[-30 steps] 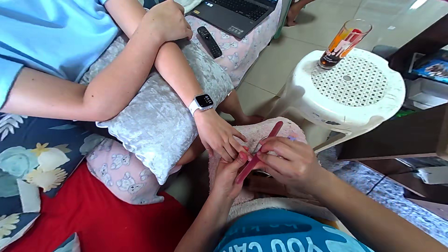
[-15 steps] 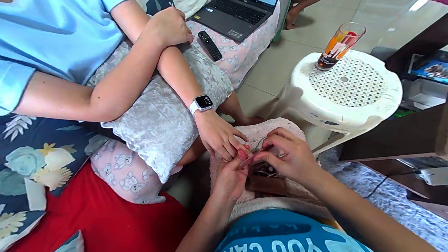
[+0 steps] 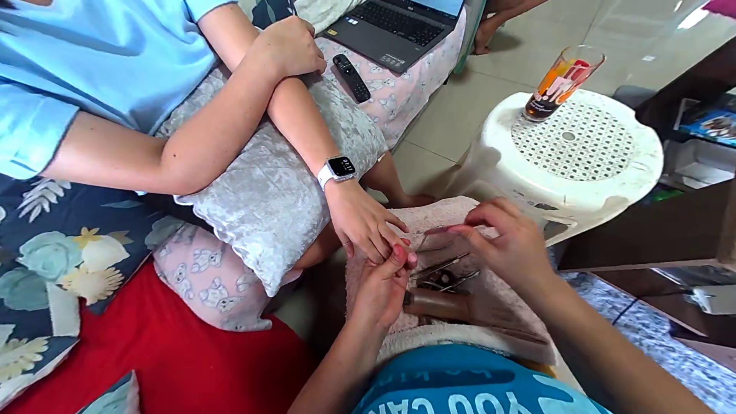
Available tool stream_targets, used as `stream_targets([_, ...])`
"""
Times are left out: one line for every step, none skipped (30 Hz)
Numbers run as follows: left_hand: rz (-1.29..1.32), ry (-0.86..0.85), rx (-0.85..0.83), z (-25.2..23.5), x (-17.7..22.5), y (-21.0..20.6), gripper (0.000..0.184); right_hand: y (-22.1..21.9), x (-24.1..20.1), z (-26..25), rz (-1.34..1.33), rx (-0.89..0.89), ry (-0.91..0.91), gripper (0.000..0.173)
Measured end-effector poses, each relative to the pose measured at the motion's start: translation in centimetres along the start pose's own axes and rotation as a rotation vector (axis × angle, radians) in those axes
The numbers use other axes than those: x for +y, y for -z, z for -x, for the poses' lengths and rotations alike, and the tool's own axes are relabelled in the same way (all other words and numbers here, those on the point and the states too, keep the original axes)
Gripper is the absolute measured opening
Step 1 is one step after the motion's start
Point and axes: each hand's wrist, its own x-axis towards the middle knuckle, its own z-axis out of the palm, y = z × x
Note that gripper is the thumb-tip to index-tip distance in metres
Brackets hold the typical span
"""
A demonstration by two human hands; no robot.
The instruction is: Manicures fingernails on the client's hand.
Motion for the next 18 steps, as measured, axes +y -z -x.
stream_targets([0.007, 0.011, -0.017, -0.1, -0.1, 0.0, 0.005, 0.5, 0.2, 0.1, 0.011, 0.027, -0.024, 0.040])
stream_targets([0.011, 0.022, -0.040, -0.1, -0.1, -0.1, 0.007, 0.8, -0.1, 0.2, 0.006, 0.055, -0.024, 0.041])
stream_targets([0.007, 0.032, -0.062, -0.2, -0.1, -0.1, 0.010, 0.9, -0.7, 0.5, -0.019, 0.082, 0.000, 0.039])
stream_targets([-0.004, 0.035, -0.076, -0.2, -0.1, -0.2, 0.015, 0.9, -1.4, 0.9, -0.052, 0.106, 0.038, 0.038])
stream_targets([-0.021, 0.031, -0.086, -0.2, -0.1, -0.4, 0.019, 0.7, -2.2, 1.2, -0.081, 0.130, 0.084, 0.036])
stream_targets([-0.033, 0.022, -0.088, -0.2, -0.1, -0.5, 0.022, 0.4, -2.9, 1.5, -0.098, 0.155, 0.133, 0.033])
stream_targets([-0.036, 0.011, -0.083, -0.2, -0.2, -0.6, 0.023, 0.0, -3.3, 1.7, -0.099, 0.180, 0.175, 0.031])
stream_targets([-0.036, -0.003, -0.081, -0.2, -0.2, -0.6, 0.023, -0.3, -3.7, 1.8, -0.089, 0.199, 0.210, 0.030])
stream_targets([-0.035, -0.017, -0.077, -0.3, -0.3, -0.5, 0.021, -0.5, -4.0, 1.9, -0.073, 0.214, 0.234, 0.029])
stream_targets([-0.039, -0.030, -0.069, -0.3, -0.4, -0.4, 0.020, -0.7, -4.1, 1.8, -0.053, 0.224, 0.249, 0.029])
stream_targets([-0.049, -0.042, -0.058, -0.3, -0.5, -0.4, 0.019, -0.7, -4.2, 1.8, -0.034, 0.226, 0.257, 0.029])
stream_targets([-0.059, -0.051, -0.040, -0.3, -0.6, -0.5, 0.018, -0.8, -4.4, 1.7, -0.015, 0.229, 0.263, 0.029])
stream_targets([-0.068, -0.061, -0.026, -0.3, -0.7, -0.6, 0.017, -0.8, -4.5, 1.7, 0.004, 0.226, 0.268, 0.029])
stream_targets([-0.073, -0.070, -0.017, -0.3, -0.7, -0.6, 0.017, -0.9, -4.5, 1.6, 0.020, 0.221, 0.272, 0.030])
stream_targets([-0.075, -0.078, -0.017, -0.4, -0.8, -0.6, 0.017, -0.9, -4.6, 1.6, 0.038, 0.214, 0.275, 0.030])
stream_targets([-0.075, -0.083, -0.019, -0.4, -0.8, -0.7, 0.017, -1.0, -4.7, 1.5, 0.055, 0.210, 0.277, 0.030])
stream_targets([-0.075, -0.086, -0.019, -0.4, -0.8, -0.6, 0.017, -1.1, -4.7, 1.5, 0.069, 0.208, 0.279, 0.030])
stream_targets([-0.076, -0.090, -0.014, -0.4, -0.8, -0.6, 0.017, -1.1, -4.8, 1.4, 0.079, 0.207, 0.281, 0.030])
